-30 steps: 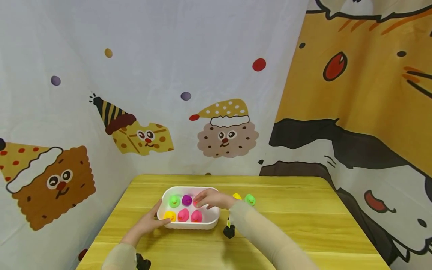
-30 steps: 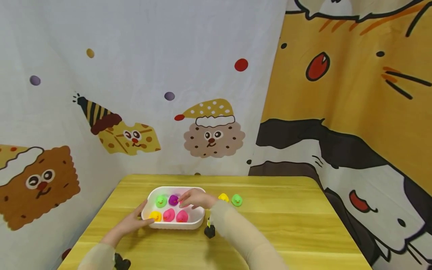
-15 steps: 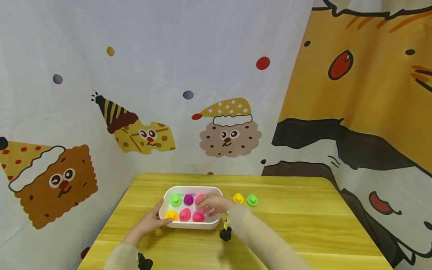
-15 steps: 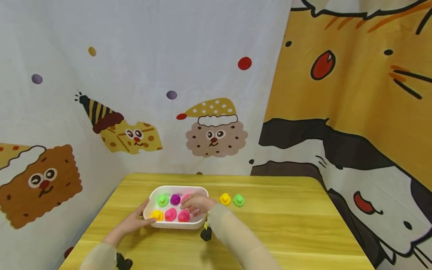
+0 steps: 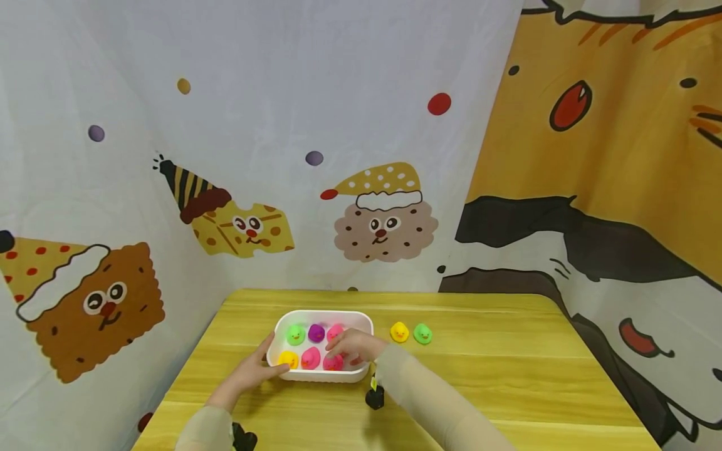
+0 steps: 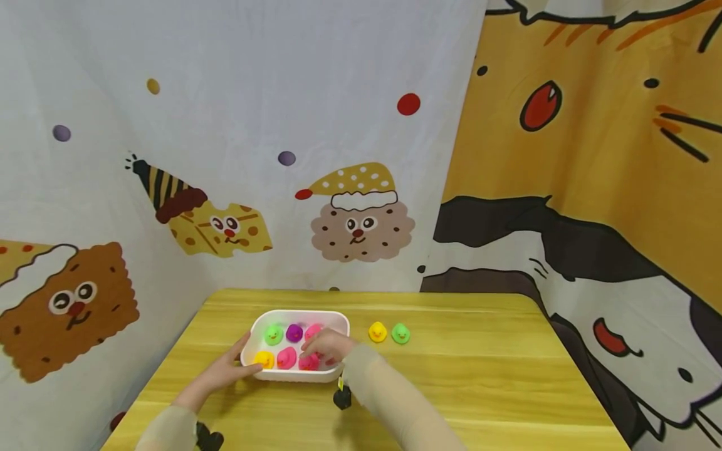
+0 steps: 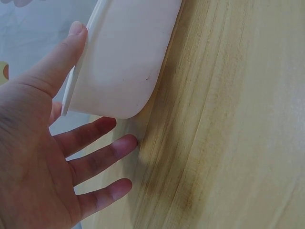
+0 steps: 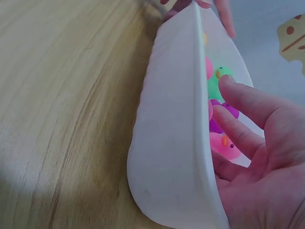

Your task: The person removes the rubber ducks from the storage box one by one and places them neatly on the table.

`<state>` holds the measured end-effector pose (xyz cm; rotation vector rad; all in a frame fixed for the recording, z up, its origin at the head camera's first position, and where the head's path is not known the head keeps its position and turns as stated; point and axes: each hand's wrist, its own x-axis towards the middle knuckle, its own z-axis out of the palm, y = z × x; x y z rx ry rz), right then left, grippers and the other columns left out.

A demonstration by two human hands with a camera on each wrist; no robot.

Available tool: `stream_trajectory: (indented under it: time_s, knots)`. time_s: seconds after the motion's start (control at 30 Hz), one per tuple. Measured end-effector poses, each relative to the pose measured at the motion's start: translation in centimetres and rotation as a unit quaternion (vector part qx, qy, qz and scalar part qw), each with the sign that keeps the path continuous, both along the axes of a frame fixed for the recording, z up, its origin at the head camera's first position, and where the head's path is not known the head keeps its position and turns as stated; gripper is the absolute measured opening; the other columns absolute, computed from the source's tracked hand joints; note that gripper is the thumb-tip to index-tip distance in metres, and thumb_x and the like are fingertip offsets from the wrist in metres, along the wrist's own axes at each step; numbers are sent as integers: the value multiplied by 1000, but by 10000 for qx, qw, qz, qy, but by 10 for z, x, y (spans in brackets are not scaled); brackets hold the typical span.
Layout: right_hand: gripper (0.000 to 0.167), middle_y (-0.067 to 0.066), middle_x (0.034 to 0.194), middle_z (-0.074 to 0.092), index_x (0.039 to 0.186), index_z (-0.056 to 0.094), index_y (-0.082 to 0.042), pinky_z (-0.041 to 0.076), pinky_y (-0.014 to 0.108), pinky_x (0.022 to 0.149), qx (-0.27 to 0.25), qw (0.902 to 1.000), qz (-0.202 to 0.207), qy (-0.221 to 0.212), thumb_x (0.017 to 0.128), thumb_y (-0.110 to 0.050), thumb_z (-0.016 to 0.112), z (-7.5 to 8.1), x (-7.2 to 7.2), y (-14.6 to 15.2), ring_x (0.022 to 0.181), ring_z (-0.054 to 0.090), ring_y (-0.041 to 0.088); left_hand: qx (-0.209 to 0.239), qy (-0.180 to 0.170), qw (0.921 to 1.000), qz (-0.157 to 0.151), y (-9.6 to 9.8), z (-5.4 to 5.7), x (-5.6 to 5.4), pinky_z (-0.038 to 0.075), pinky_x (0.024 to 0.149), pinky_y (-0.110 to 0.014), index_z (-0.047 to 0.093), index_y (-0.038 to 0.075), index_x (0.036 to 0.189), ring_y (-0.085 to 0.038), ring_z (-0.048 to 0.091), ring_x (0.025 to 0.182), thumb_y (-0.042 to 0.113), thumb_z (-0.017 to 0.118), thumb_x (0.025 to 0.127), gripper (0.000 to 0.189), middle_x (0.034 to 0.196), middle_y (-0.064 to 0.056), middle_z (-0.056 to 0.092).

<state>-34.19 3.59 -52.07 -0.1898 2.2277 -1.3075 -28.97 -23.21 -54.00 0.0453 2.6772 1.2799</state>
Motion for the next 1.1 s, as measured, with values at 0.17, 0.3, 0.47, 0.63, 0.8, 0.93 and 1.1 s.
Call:
stream_trajectory:
  time_s: [0.17,0.3,0.47,0.63,0.8,0.93,1.1]
  knots:
    - [26,-3,94,66,106,74,-8,51,43,72,236,9993,161,220,81,-14,78,0,1,-1,83,63,23,41,-18,10000,27,1,1,-1,36,100,-62,15,6,155,-42,47,120,38,78,82,102,142,-33,39]
    - [25,-4,94,65,104,75,-10,51,42,73,391,9983,234,376,80,-12,79,1,3,-1,84,60,21,12,-58,10000,21,2,2,0,34,101,-63,14,7,156,-44,45,122,40,77,82,103,144,-33,37]
    - [23,-6,95,64,102,76,-14,51,42,75,667,9959,274,554,79,-13,80,0,3,-1,84,55,17,-98,-71,9999,17,1,2,1,35,99,-64,14,6,155,-44,47,120,41,77,82,103,142,-34,39]
    - [21,-6,96,64,98,77,-16,51,42,73,789,9946,252,631,78,-13,80,-2,3,-3,83,53,15,-27,-63,10000,22,2,4,3,34,99,-65,14,5,155,-45,46,120,40,77,82,103,142,-35,38]
    - [17,-7,92,63,93,78,-18,50,38,69,919,9925,268,766,77,-13,81,-3,2,-4,79,52,14,9,-37,10000,24,2,4,5,34,100,-65,14,6,155,-46,45,122,39,77,82,102,143,-34,37]
    - [14,-7,87,61,90,78,-17,48,34,65,955,9916,263,828,77,-12,81,-3,4,-4,74,49,13,39,-34,10000,13,2,4,4,34,100,-65,13,6,155,-45,46,121,39,77,82,102,144,-34,36]
    - [13,-6,84,62,89,78,-15,40,28,56,832,9929,271,810,77,-9,80,-1,5,-4,61,42,11,21,-61,10000,28,2,4,3,34,100,-65,14,6,155,-46,45,122,40,77,82,103,145,-34,35]
